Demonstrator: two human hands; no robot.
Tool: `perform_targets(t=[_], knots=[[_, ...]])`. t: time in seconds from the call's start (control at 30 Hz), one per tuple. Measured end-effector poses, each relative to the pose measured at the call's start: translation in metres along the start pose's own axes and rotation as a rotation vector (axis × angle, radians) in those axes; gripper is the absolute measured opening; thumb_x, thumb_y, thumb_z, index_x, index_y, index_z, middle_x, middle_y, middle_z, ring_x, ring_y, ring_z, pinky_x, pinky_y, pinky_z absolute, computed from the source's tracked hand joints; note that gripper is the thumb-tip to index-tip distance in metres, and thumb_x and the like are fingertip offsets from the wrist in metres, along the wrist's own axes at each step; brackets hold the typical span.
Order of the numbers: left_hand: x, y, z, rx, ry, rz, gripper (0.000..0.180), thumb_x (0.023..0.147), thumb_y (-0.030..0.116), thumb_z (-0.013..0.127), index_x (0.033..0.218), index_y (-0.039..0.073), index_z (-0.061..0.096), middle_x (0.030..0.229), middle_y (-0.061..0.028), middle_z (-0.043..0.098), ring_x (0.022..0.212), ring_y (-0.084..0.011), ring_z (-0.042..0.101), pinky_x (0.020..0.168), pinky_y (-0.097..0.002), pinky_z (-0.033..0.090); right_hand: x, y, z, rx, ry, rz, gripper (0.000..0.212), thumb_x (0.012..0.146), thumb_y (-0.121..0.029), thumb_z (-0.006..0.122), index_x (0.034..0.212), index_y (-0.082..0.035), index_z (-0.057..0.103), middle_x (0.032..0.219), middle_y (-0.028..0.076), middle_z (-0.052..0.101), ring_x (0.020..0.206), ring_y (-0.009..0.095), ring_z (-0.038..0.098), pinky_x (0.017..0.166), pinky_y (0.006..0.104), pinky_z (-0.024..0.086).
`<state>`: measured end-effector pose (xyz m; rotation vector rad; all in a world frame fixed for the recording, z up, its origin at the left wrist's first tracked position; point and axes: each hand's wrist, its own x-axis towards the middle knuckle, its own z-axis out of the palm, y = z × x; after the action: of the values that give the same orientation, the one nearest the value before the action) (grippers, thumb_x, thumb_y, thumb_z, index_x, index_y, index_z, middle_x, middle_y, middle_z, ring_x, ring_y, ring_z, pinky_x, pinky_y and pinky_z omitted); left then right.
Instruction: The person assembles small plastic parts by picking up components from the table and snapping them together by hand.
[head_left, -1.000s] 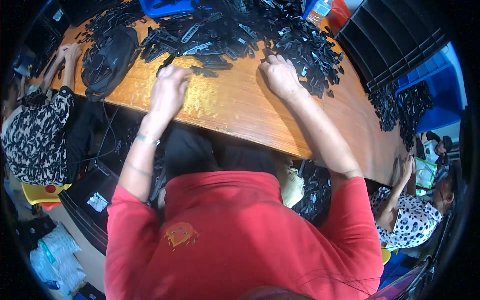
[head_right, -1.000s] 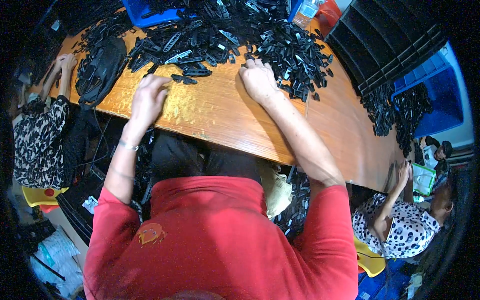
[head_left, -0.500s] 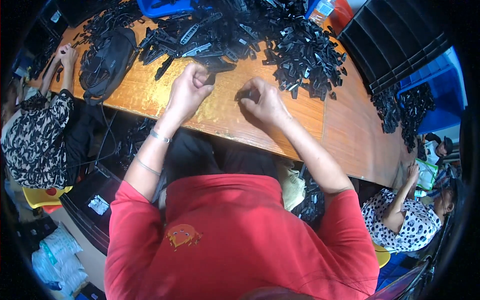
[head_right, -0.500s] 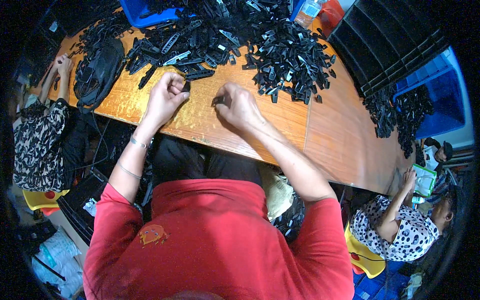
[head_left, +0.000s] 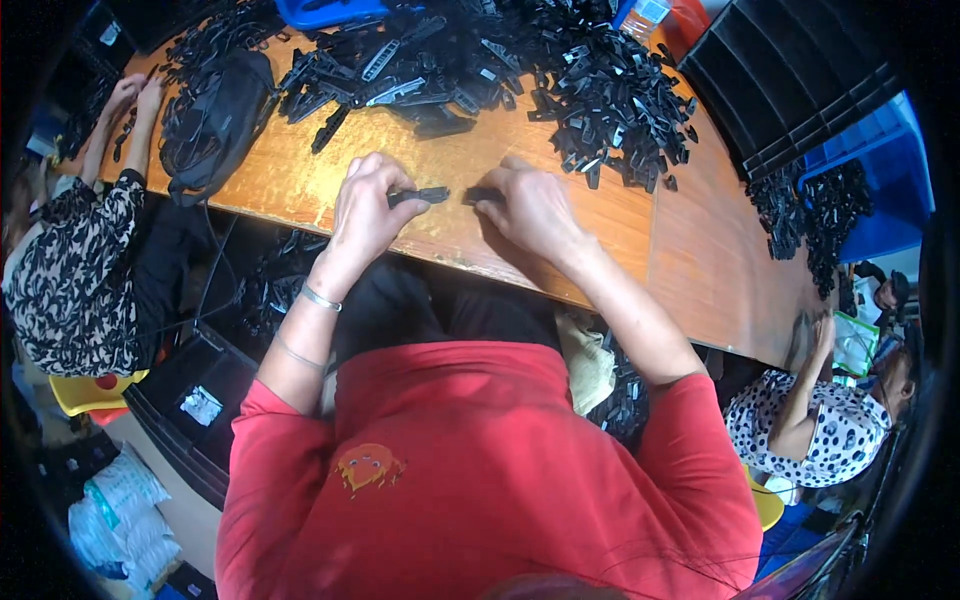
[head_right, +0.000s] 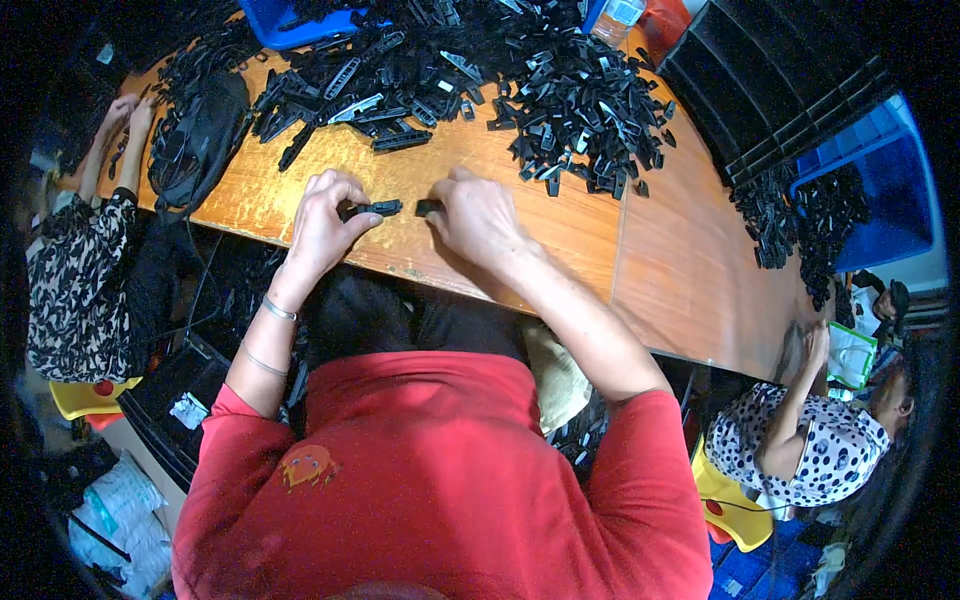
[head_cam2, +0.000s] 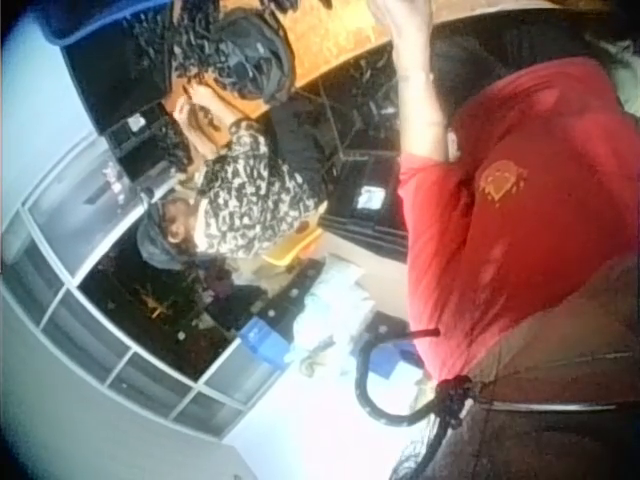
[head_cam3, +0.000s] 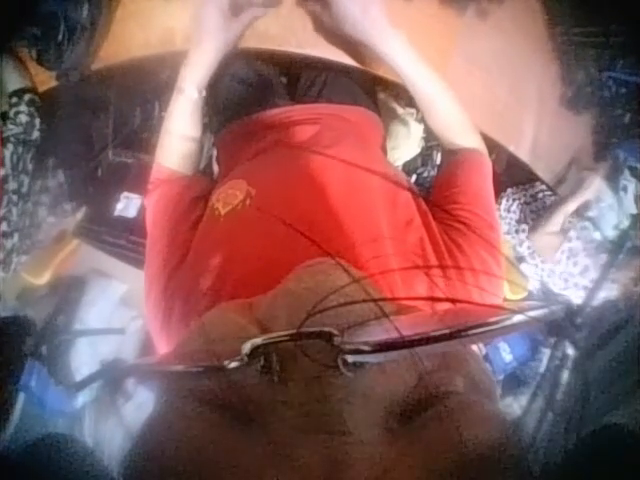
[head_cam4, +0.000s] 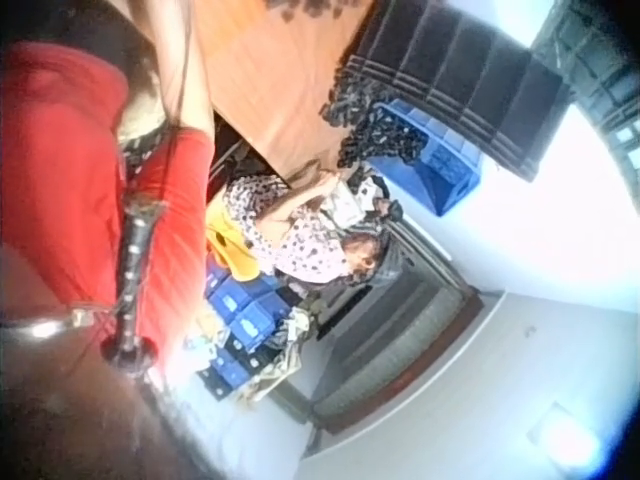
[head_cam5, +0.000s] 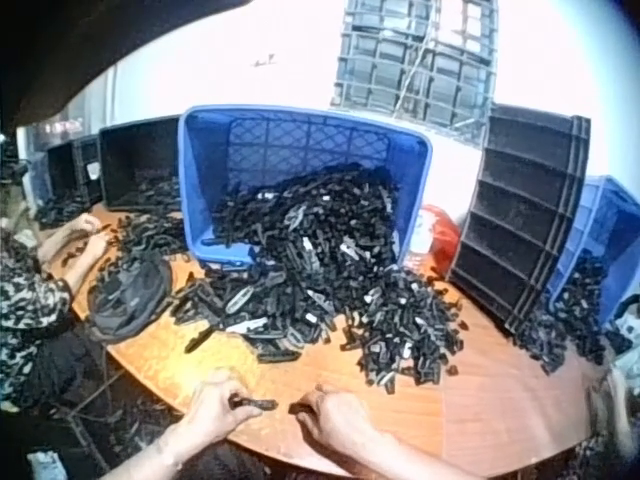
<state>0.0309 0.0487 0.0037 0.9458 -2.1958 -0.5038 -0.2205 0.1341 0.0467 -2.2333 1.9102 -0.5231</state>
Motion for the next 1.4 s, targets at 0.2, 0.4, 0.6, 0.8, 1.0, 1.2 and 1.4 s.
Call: perform_targets(t=[0.2, 0.4, 0.6, 0.8, 1.0, 1.2, 1.4], knots=[[-0.006, 0.005, -0.007, -0.013, -0.013, -0.066, 0.026, 0.074, 0.01, 0.095, 0.095, 0.006, 0.08, 0.101, -0.0102, 0.072, 0.103, -0.0334, 0.064, 0.093, -0.043, 0.052, 0.009, -0.014, 0.025, 0.255, 0.201, -0.095, 0.028, 0.086, -0.018, 0.09, 0.112, -0.009, 0.084, 0.101, 0.011, 0.071, 0.089, 0.035, 0.073, 0.079, 0.0445, 0.059], [-0.009, 0.002, -0.005, 0.008, -0.027, -0.092, 0.022, 0.075, 0.01, 0.094, 0.092, 0.006, 0.08, 0.097, -0.0089, 0.071, 0.101, -0.0324, 0.065, 0.09, -0.0439, 0.052, 0.017, -0.006, 0.038, 0.291, 0.164, -0.063, 0.027, 0.084, -0.018, 0.091, 0.109, -0.008, 0.084, 0.097, 0.012, 0.07, 0.089, 0.036, 0.073, 0.077, 0.0459, 0.058], [-0.005, 0.005, 0.01, -0.01, 0.043, -0.067, 0.021, 0.076, 0.01, 0.094, 0.089, 0.005, 0.078, 0.092, -0.0102, 0.069, 0.094, -0.0334, 0.066, 0.083, -0.044, 0.054, 0.035, -0.01, 0.047, 0.266, 0.161, -0.213, 0.02, 0.083, -0.015, 0.087, 0.101, -0.006, 0.082, 0.093, 0.013, 0.071, 0.091, 0.039, 0.073, 0.075, 0.0491, 0.058], [-0.021, 0.006, -0.038, 0.034, -0.142, -0.17, 0.02, 0.079, 0.01, 0.092, 0.092, 0.002, 0.078, 0.093, -0.0109, 0.07, 0.092, -0.0318, 0.069, 0.082, -0.0428, 0.055, 0.023, -0.009, 0.036, 0.224, -0.067, -0.253, 0.017, 0.089, -0.019, 0.084, 0.1, -0.006, 0.081, 0.097, 0.014, 0.071, 0.092, 0.04, 0.073, 0.08, 0.0507, 0.058], [-0.064, -0.051, -0.158, 0.14, -0.21, -0.405, 0.02, 0.091, -0.003, 0.077, 0.11, -0.002, 0.078, 0.103, -0.017, 0.076, 0.1, -0.0291, 0.075, 0.091, -0.0376, 0.058, -0.034, 0.072, -0.021, -0.091, 0.174, 0.02, 0.009, 0.094, -0.009, 0.075, 0.101, -0.008, 0.081, 0.104, 0.012, 0.072, 0.093, 0.036, 0.073, 0.083, 0.048, 0.06], [0.013, 0.004, -0.07, 0.096, -0.053, -0.125, 0.024, 0.093, 0.007, 0.076, 0.116, 0.004, 0.078, 0.109, -0.0187, 0.076, 0.108, -0.0383, 0.073, 0.096, -0.0456, 0.057, -0.023, 0.11, -0.029, -0.359, 0.172, -0.061, 0.021, 0.091, -0.006, 0.066, 0.108, -0.006, 0.079, 0.112, 0.014, 0.067, 0.111, 0.034, 0.066, 0.09, 0.0456, 0.059], [0.075, 0.023, 0.024, 0.235, 0.026, 0.089, 0.024, 0.092, 0.009, 0.079, 0.116, 0.006, 0.079, 0.113, -0.013, 0.07, 0.114, -0.0338, 0.068, 0.098, -0.0454, 0.056, -0.008, 0.109, -0.024, -0.45, 0.108, -0.09, 0.021, 0.093, -0.007, 0.065, 0.109, -0.004, 0.078, 0.11, 0.016, 0.068, 0.108, 0.034, 0.068, 0.089, 0.0454, 0.06]])
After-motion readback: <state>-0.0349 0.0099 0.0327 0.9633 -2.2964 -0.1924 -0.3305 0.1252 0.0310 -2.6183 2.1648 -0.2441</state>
